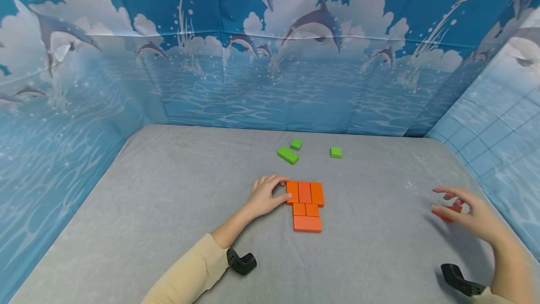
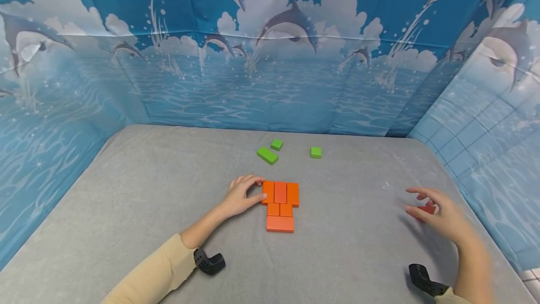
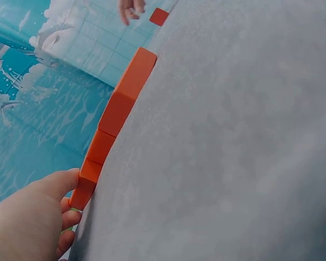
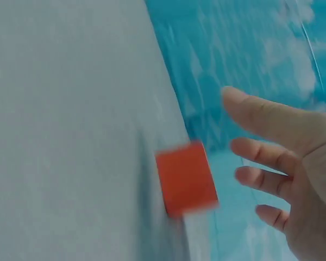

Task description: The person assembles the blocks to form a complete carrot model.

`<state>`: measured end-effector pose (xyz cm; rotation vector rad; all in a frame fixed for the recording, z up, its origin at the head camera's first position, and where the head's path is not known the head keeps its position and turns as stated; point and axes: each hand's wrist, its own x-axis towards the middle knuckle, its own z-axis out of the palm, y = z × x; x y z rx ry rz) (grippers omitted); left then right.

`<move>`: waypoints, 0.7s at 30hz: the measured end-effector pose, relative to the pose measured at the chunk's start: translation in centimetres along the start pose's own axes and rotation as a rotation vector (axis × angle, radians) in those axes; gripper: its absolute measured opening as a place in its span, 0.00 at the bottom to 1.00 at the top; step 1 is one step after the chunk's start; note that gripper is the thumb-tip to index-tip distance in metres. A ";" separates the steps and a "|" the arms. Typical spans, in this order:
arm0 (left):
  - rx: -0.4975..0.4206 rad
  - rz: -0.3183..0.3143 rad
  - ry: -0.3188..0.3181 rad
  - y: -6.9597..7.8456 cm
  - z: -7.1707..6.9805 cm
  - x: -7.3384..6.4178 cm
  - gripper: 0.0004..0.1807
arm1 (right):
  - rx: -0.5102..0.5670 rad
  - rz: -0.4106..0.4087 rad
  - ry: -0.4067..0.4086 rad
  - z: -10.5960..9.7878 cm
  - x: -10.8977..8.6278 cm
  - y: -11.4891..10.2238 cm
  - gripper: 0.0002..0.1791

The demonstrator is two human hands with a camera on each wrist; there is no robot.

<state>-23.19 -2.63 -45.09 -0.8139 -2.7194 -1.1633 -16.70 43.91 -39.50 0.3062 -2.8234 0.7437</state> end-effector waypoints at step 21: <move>0.005 0.000 0.000 -0.3 0.1 0.1 0.21 | 0.012 0.085 0.026 0.8 -2.9 5.4 0.19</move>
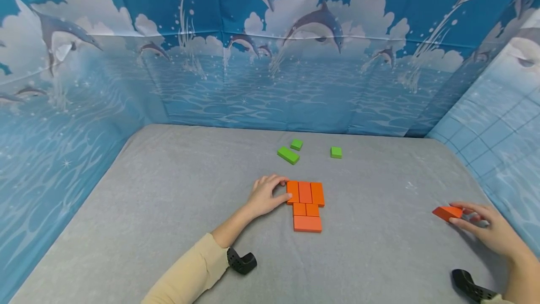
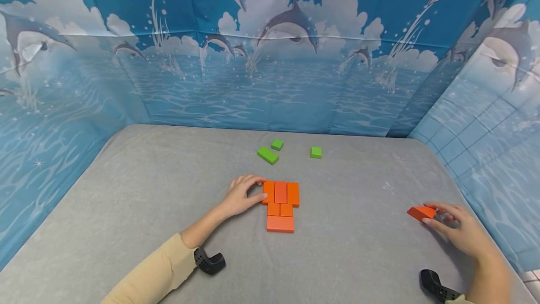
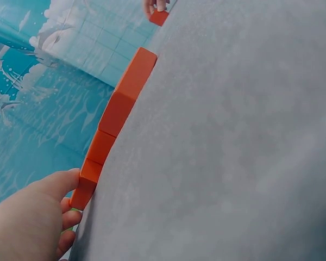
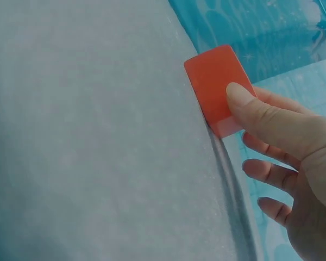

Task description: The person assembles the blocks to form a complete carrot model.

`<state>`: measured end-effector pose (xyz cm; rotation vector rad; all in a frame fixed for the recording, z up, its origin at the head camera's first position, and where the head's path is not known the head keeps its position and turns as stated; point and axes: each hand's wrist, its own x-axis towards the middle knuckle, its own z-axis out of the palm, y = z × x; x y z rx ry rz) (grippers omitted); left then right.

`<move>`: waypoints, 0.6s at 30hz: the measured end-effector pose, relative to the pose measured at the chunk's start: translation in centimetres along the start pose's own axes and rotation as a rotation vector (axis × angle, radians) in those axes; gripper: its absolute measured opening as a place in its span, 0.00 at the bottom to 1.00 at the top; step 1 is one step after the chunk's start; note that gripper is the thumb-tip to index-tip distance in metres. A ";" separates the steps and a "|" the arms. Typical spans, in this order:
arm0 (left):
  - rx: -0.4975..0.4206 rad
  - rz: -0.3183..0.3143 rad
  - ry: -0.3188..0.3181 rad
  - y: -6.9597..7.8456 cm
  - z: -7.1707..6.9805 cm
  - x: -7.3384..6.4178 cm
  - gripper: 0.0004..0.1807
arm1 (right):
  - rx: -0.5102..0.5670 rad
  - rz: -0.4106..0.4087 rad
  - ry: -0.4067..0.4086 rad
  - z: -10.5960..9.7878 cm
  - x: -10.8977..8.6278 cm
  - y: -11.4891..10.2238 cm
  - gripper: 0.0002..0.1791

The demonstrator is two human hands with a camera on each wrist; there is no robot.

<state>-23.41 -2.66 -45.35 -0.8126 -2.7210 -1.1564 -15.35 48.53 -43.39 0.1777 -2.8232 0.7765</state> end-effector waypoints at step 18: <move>-0.003 0.012 0.012 0.0 0.1 -0.1 0.21 | -0.015 -0.031 0.038 1.4 2.1 -7.6 0.23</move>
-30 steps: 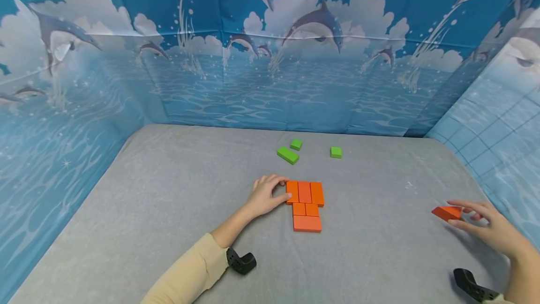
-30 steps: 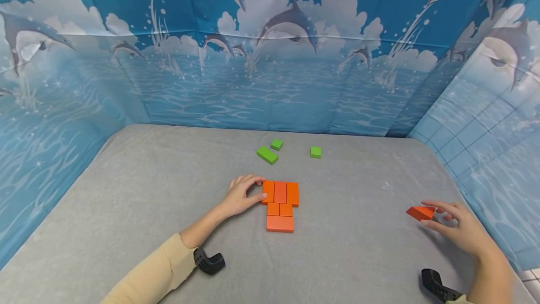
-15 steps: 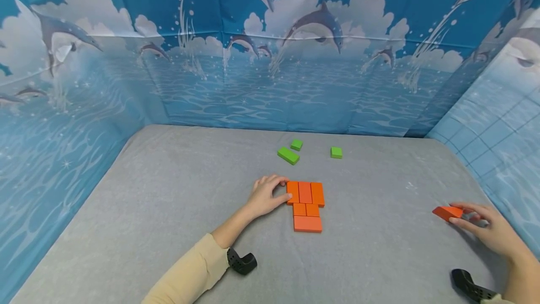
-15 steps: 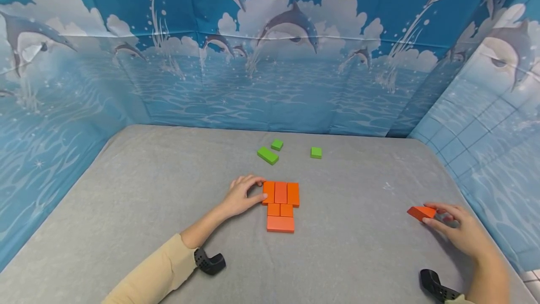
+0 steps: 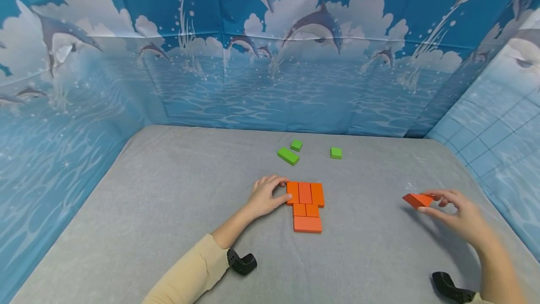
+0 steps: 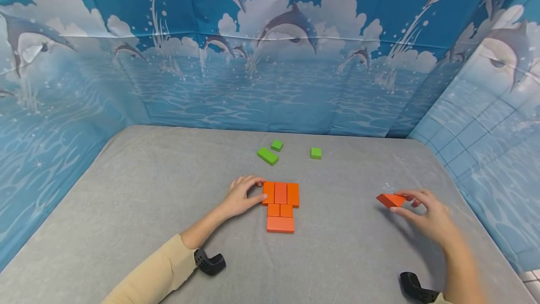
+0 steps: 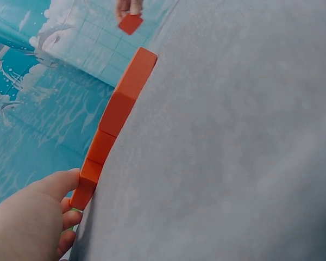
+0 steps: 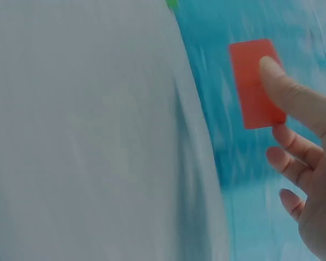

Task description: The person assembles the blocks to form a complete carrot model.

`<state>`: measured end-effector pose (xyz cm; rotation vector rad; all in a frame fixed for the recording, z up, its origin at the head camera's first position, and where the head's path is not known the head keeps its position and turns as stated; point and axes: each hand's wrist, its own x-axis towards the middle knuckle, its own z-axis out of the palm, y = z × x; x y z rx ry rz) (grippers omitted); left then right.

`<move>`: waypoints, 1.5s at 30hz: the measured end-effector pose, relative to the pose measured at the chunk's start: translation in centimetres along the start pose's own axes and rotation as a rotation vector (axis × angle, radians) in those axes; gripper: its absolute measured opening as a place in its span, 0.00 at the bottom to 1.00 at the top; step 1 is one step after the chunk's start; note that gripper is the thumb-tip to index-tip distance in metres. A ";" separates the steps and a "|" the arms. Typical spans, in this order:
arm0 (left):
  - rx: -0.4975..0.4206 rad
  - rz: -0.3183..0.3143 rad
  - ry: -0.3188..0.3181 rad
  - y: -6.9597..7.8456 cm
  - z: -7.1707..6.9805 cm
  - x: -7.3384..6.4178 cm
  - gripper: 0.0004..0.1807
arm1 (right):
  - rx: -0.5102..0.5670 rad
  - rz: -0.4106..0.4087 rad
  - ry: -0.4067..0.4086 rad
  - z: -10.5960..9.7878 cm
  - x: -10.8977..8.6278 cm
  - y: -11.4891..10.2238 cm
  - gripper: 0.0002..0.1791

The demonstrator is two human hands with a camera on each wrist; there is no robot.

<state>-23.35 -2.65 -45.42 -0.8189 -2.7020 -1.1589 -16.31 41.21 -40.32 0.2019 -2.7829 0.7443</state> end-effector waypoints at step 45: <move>-0.010 -0.006 -0.004 0.2 -0.2 0.0 0.21 | -0.053 -0.390 -0.015 12.1 -3.3 -18.7 0.20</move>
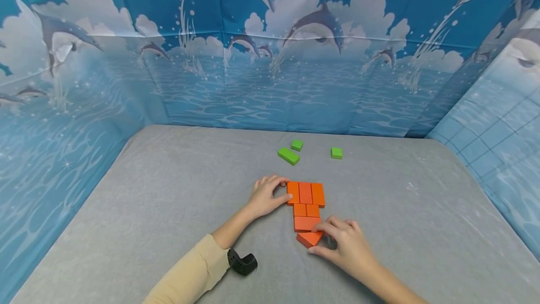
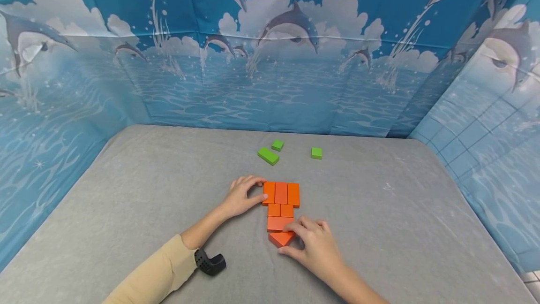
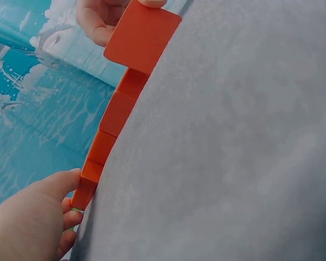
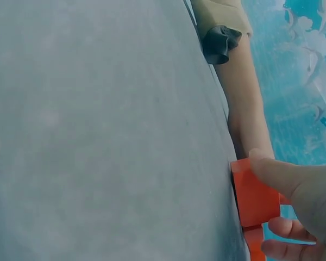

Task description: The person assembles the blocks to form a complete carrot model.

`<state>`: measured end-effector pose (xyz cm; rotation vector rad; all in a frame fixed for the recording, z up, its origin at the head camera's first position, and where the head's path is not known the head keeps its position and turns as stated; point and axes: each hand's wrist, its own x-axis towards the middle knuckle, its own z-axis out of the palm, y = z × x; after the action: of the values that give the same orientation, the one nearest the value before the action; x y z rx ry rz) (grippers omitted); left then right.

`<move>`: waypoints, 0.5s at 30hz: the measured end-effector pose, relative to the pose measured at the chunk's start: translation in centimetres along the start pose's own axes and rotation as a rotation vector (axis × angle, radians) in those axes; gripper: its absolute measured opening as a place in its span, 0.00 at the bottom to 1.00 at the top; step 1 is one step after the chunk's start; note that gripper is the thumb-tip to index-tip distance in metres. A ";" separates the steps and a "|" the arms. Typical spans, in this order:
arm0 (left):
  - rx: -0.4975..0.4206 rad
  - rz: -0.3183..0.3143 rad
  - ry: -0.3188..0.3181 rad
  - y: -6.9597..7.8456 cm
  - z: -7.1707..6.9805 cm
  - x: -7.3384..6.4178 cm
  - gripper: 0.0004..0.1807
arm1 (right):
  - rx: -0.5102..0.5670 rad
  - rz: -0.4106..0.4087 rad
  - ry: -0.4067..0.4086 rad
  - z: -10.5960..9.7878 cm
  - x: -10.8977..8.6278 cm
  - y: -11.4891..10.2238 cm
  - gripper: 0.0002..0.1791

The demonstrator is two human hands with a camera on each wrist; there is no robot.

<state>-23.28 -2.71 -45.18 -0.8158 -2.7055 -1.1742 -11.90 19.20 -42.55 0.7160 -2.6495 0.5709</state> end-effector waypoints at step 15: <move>0.019 0.003 0.001 0.0 0.1 0.0 0.21 | -0.130 -0.097 0.086 0.5 0.2 0.2 0.22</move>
<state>-23.27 -2.67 -45.21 -0.8161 -2.7093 -1.1454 -12.33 19.06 -43.00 0.7585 -2.5302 0.3898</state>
